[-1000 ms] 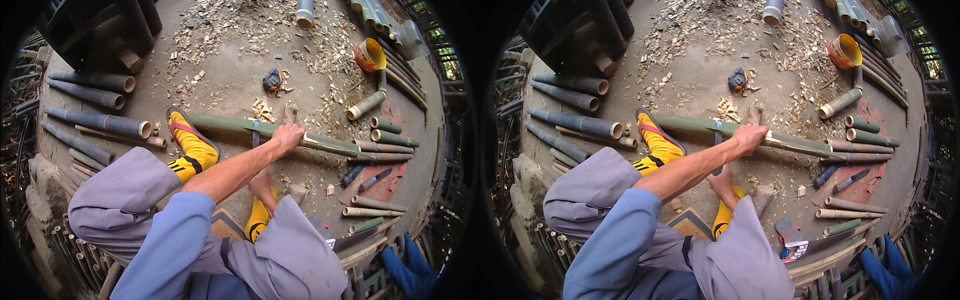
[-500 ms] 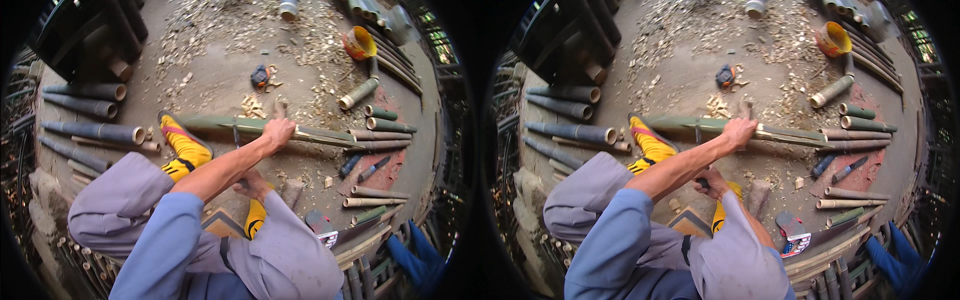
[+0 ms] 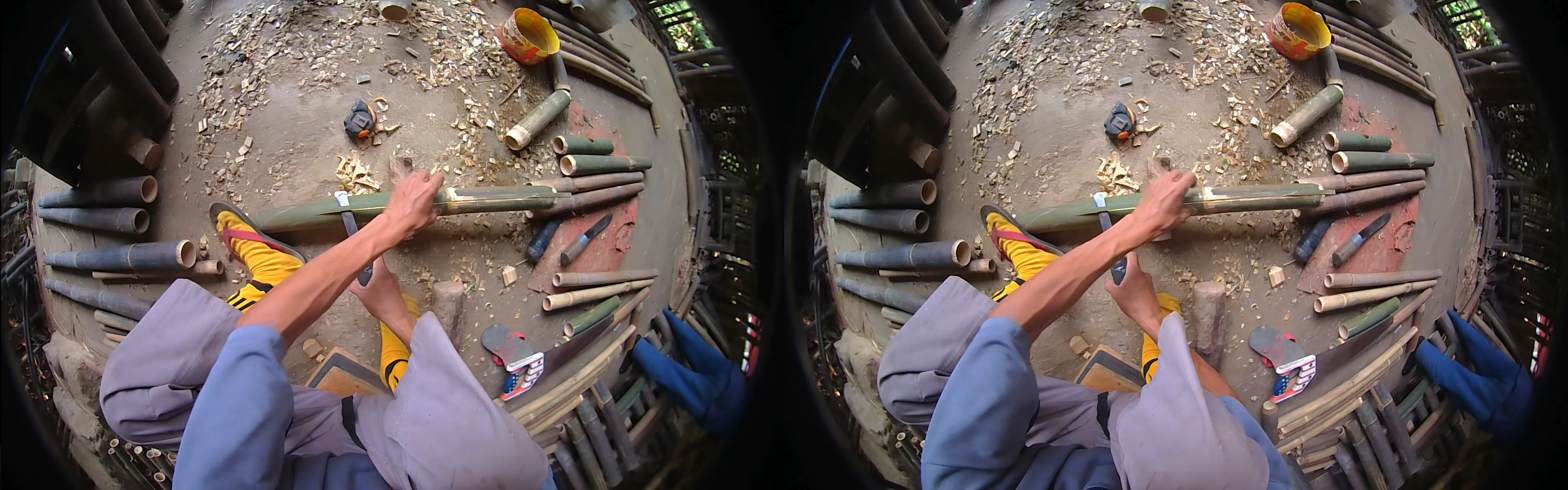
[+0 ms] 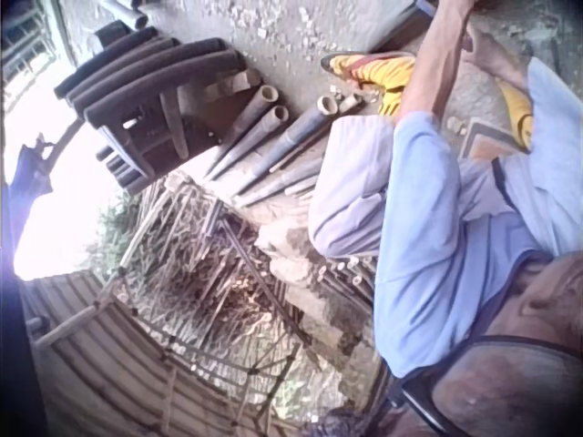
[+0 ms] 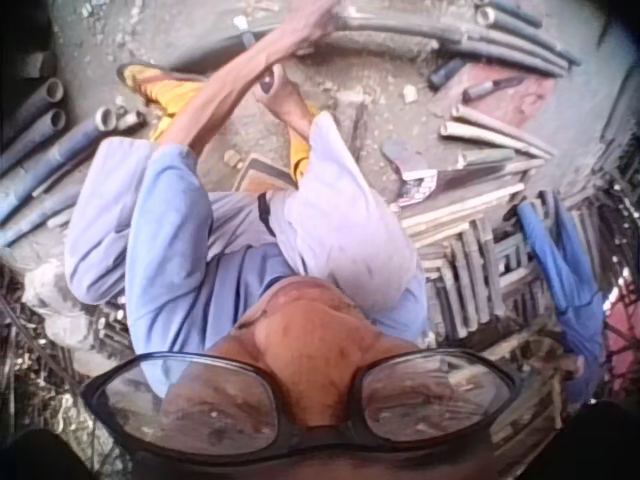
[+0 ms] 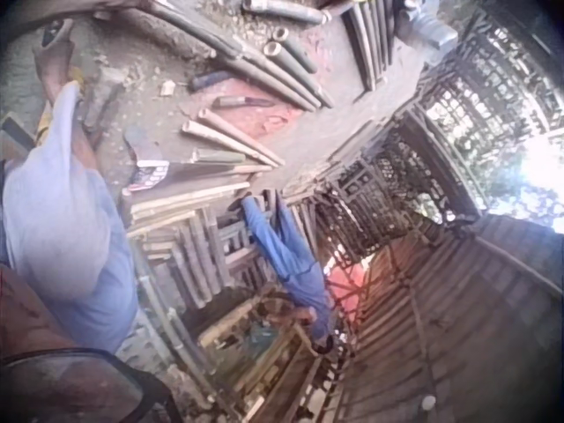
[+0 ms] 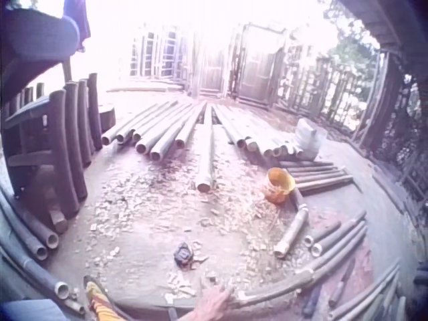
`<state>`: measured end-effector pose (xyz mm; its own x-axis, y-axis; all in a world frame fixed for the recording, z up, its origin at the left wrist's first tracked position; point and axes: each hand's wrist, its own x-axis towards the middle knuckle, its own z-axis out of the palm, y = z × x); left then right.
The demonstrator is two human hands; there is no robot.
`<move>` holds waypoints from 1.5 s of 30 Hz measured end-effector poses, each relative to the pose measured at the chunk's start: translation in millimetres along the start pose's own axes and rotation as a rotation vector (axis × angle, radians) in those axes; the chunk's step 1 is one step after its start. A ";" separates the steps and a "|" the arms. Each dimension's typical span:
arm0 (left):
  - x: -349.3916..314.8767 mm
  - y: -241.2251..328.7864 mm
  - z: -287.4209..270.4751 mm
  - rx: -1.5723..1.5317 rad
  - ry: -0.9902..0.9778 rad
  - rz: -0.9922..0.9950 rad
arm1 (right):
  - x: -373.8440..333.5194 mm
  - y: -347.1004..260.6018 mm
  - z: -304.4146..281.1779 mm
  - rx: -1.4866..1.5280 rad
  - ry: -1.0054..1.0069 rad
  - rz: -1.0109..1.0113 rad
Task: The person uses a chisel and a wooden mallet to carve out a section of a bamboo pole, then uses a saw to cut into the bamboo, and continues carving with the chisel to create a groove.
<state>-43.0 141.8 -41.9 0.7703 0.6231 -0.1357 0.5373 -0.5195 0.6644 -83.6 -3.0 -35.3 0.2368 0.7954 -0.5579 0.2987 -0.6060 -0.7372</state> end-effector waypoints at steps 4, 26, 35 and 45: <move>-29.9 -18.0 -14.1 0.204 0.058 0.024 | -2.1 2.8 0.5 -0.004 0.057 -0.009; -25.0 -19.3 -26.3 0.140 -0.130 -0.187 | -3.4 -13.6 22.0 0.930 -0.527 0.367; -26.7 -7.7 -36.7 0.164 -0.161 -0.221 | -5.6 -27.0 32.6 0.936 -0.575 0.278; -26.6 -12.0 -27.8 0.164 -0.144 -0.256 | -0.5 -20.3 40.1 0.846 -0.610 0.229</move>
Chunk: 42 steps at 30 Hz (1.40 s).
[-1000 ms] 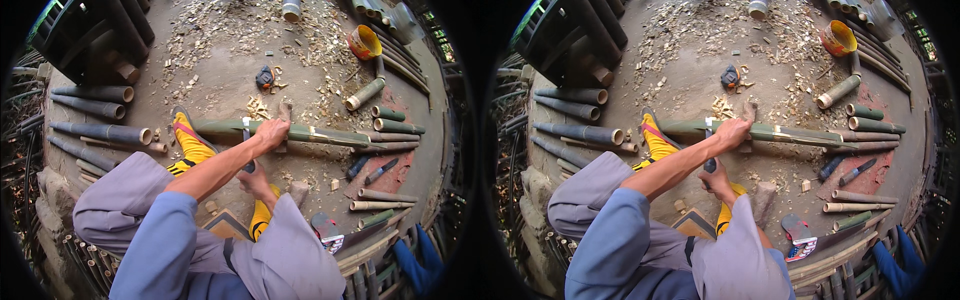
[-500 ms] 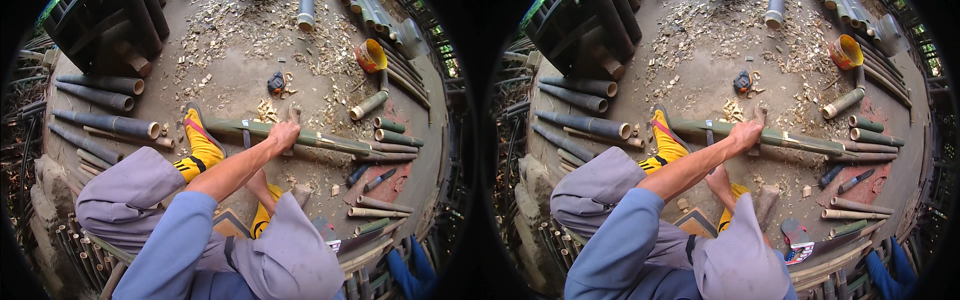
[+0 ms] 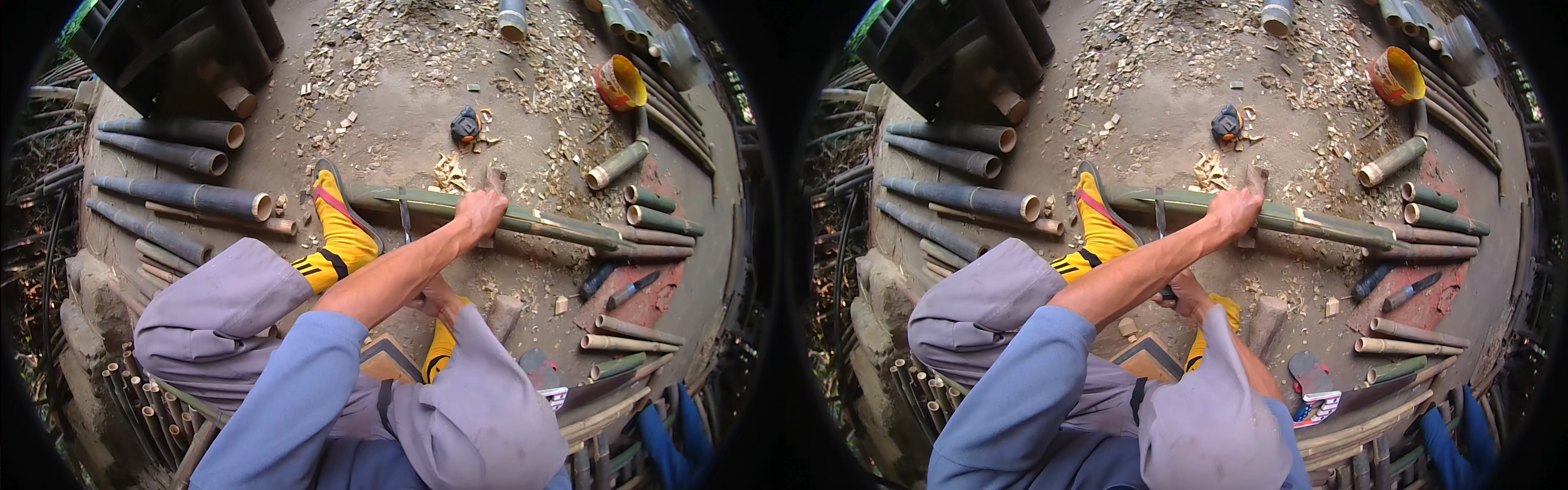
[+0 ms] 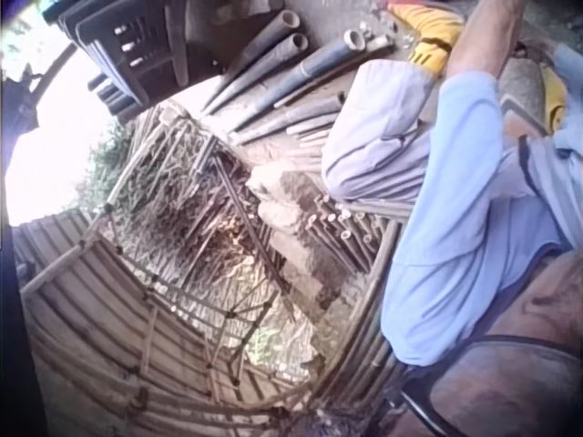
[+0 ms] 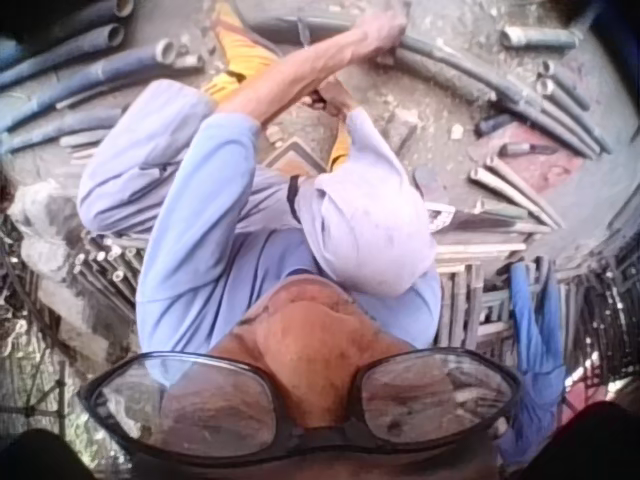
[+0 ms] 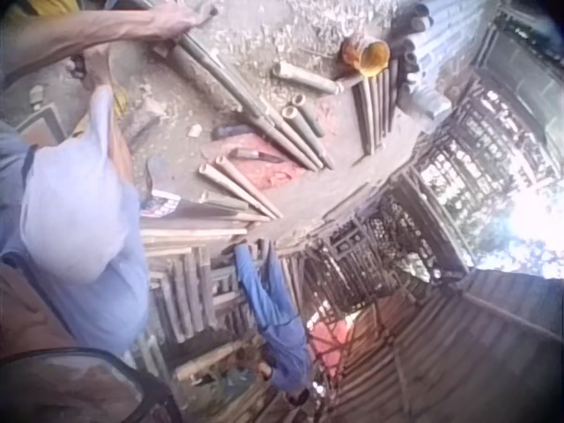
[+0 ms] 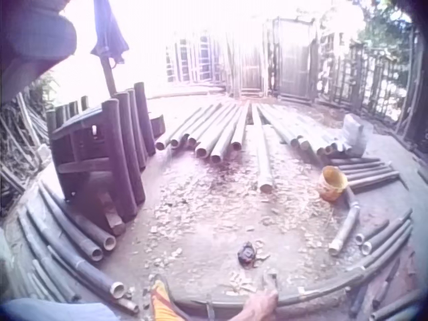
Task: The person uses a chisel and a wooden mallet to carve out a section of a bamboo pole, then uses a saw to cut into the bamboo, and continues carving with the chisel to create a groove.
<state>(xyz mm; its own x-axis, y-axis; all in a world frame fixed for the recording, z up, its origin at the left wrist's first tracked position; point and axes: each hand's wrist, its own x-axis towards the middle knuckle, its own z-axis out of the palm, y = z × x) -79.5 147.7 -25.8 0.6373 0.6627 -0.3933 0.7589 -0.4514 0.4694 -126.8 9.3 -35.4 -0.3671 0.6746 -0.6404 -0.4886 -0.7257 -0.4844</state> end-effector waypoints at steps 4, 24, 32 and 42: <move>5.9 10.7 -2.8 -0.022 0.015 0.038 | 35.8 40.9 -52.1 -0.555 0.012 -0.709; 5.0 2.9 1.8 -0.014 0.018 0.025 | 13.0 21.4 -17.2 -0.320 -0.054 -0.186; -1.8 -2.4 -3.7 -0.014 -0.004 -0.013 | 29.4 25.9 -15.6 0.305 -0.340 0.152; 4.2 3.2 -4.5 -0.051 -0.014 0.075 | -29.9 5.1 -47.8 -0.836 0.468 -0.127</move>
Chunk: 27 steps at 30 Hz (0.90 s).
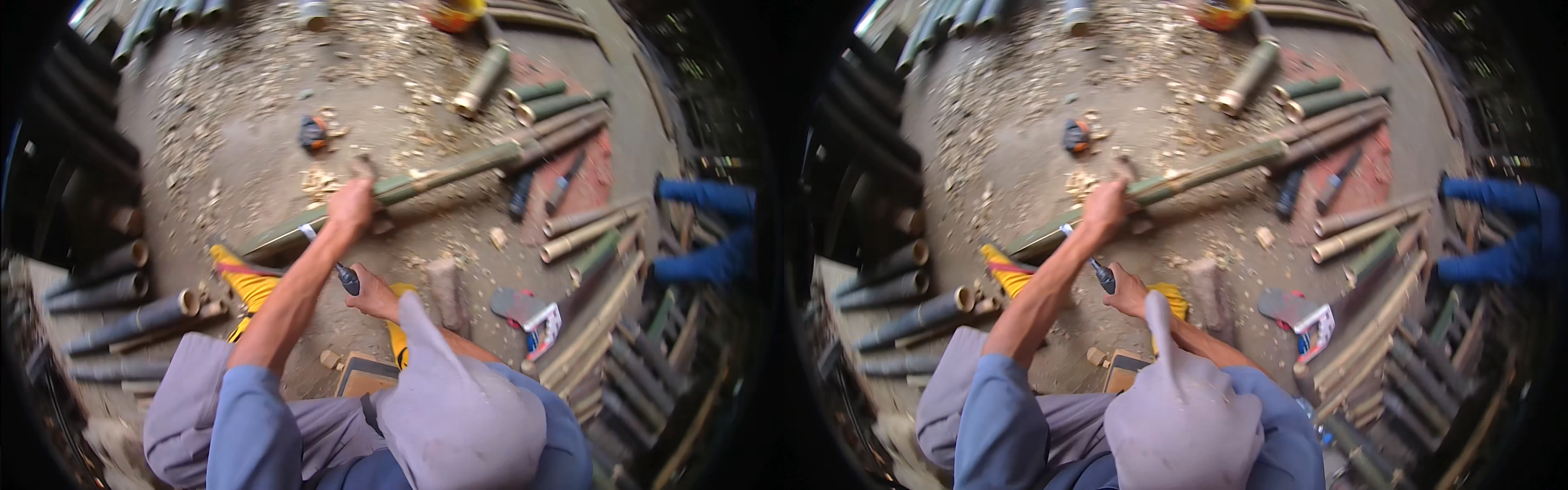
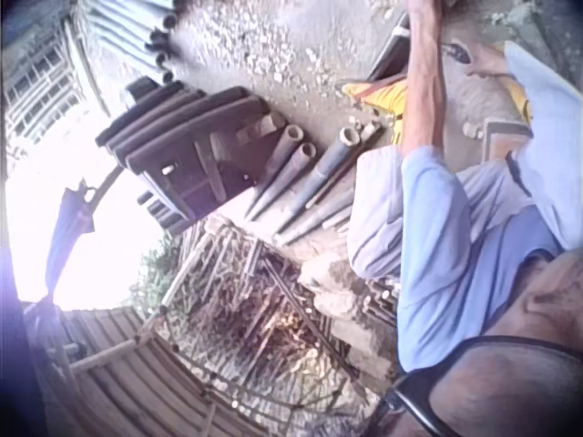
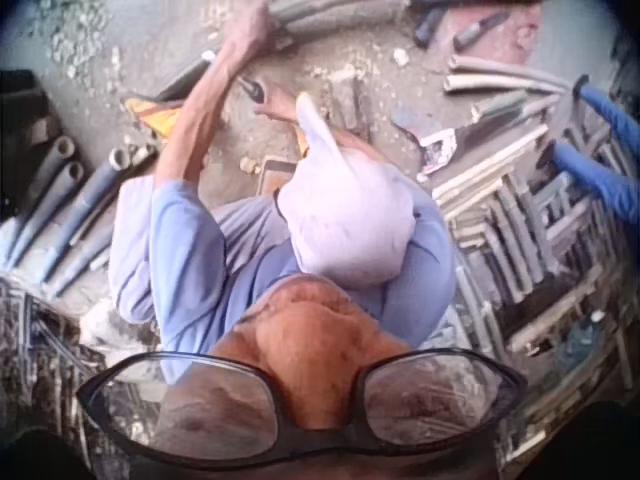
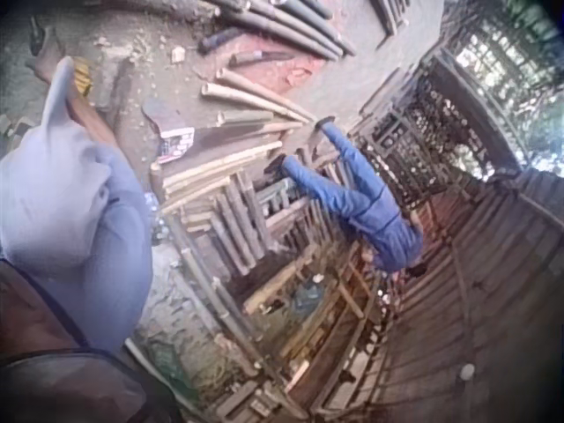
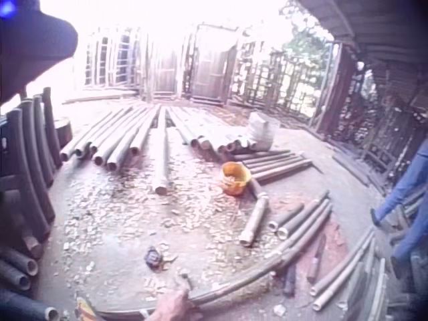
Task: The person uses a chisel and a wooden mallet to carve out a section of a bamboo pole, then uses a saw to cut into the bamboo, and continues carving with the chisel to create a groove.
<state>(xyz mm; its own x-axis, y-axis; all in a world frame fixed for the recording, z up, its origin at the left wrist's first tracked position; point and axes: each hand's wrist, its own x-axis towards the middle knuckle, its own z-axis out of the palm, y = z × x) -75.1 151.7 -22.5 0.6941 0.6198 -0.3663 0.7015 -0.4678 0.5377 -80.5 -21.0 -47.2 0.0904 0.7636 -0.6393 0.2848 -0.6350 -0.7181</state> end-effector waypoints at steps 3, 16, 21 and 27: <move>-1.6 -3.9 -4.0 0.052 0.000 -0.037 | -36.6 26.9 -27.4 0.086 0.152 0.028; -3.0 -6.2 1.1 0.079 0.041 0.039 | -102.4 205.4 -153.1 -0.078 1.175 0.610; -13.7 -4.0 -14.8 0.025 0.165 0.023 | -99.3 220.4 -150.9 -0.130 1.178 0.553; -31.0 -80.6 -121.3 -0.136 0.913 0.199 | -106.9 219.3 -143.6 -0.248 1.314 0.408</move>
<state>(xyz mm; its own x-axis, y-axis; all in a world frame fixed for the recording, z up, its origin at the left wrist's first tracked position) -172.7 246.6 37.6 0.3636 0.8170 0.4475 0.5188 -0.5766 0.6311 109.3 -225.1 -96.8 0.9850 0.1694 0.0326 0.1686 -0.9047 -0.3913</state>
